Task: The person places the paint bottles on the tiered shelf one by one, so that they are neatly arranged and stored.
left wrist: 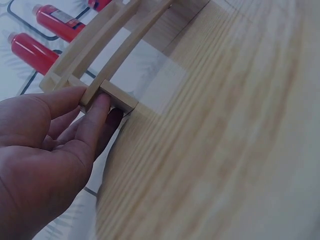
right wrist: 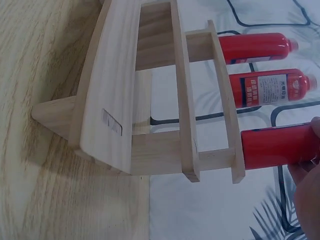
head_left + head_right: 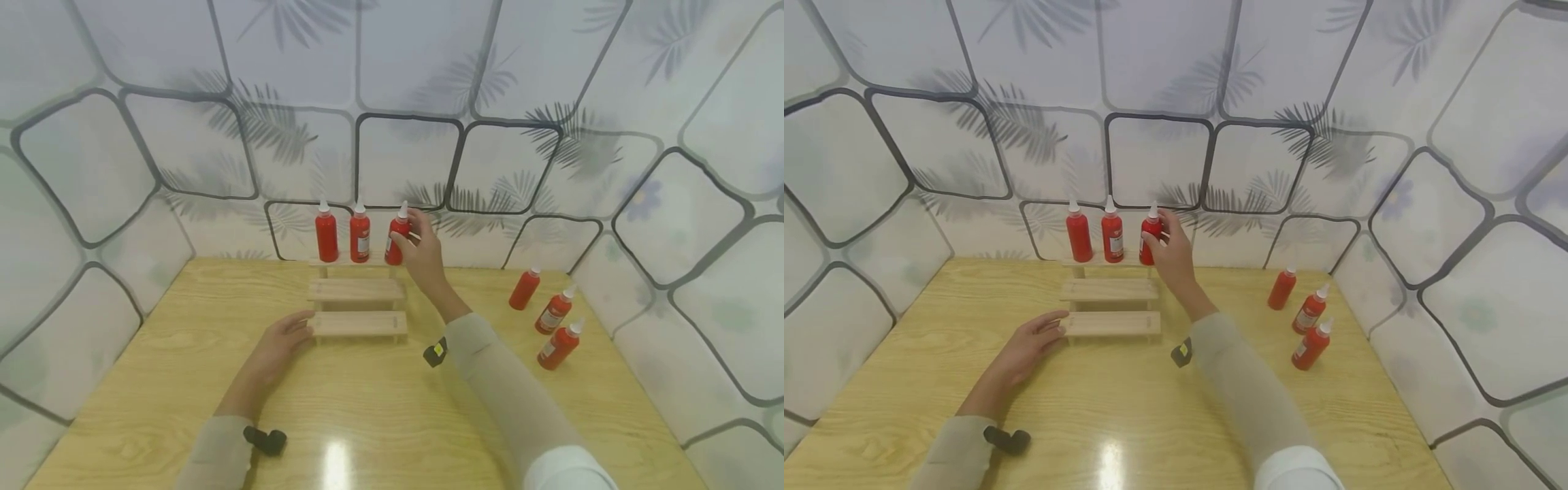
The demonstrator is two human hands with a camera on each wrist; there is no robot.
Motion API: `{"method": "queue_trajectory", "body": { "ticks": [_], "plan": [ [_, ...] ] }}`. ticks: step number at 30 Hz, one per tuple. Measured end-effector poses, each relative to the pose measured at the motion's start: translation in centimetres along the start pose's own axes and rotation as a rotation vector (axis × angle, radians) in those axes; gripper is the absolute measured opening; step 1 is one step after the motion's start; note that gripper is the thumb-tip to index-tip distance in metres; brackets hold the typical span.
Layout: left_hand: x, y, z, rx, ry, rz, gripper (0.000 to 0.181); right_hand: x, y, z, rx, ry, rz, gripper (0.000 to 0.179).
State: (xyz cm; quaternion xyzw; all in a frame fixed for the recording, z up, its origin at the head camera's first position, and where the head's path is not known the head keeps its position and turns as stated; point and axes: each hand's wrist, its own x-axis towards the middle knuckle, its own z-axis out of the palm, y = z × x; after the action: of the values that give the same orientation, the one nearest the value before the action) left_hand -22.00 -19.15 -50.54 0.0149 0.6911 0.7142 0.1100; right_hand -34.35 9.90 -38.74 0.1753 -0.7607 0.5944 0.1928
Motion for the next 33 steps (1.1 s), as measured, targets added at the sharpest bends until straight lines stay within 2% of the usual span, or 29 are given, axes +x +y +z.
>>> {"method": "queue_trajectory", "body": {
  "ticks": [5, 12, 22, 27, 33],
  "plan": [
    [-0.1, 0.2, 0.1, 0.032, -0.006, -0.009, 0.056, 0.5, 0.0, 0.5, -0.032, -0.002, 0.003, 0.054],
    [-0.1, 0.3, 0.1, 0.015, -0.002, -0.011, 0.056, 0.9, 0.0, 1.2, -0.058, -0.013, 0.039, 0.056],
    [0.1, -0.1, -0.1, 0.018, -0.002, -0.005, 0.055, 0.9, 0.6, 1.5, -0.089, -0.026, 0.011, 0.057],
    [0.1, -0.2, -0.2, -0.003, -0.013, 0.005, 0.054, 0.5, 0.5, 1.1, -0.142, -0.042, -0.02, 0.062],
    [0.0, -0.2, -0.2, -0.003, -0.025, 0.013, 0.055, -0.9, -0.6, -0.3, -0.168, -0.012, -0.066, 0.065]
  ]
}}
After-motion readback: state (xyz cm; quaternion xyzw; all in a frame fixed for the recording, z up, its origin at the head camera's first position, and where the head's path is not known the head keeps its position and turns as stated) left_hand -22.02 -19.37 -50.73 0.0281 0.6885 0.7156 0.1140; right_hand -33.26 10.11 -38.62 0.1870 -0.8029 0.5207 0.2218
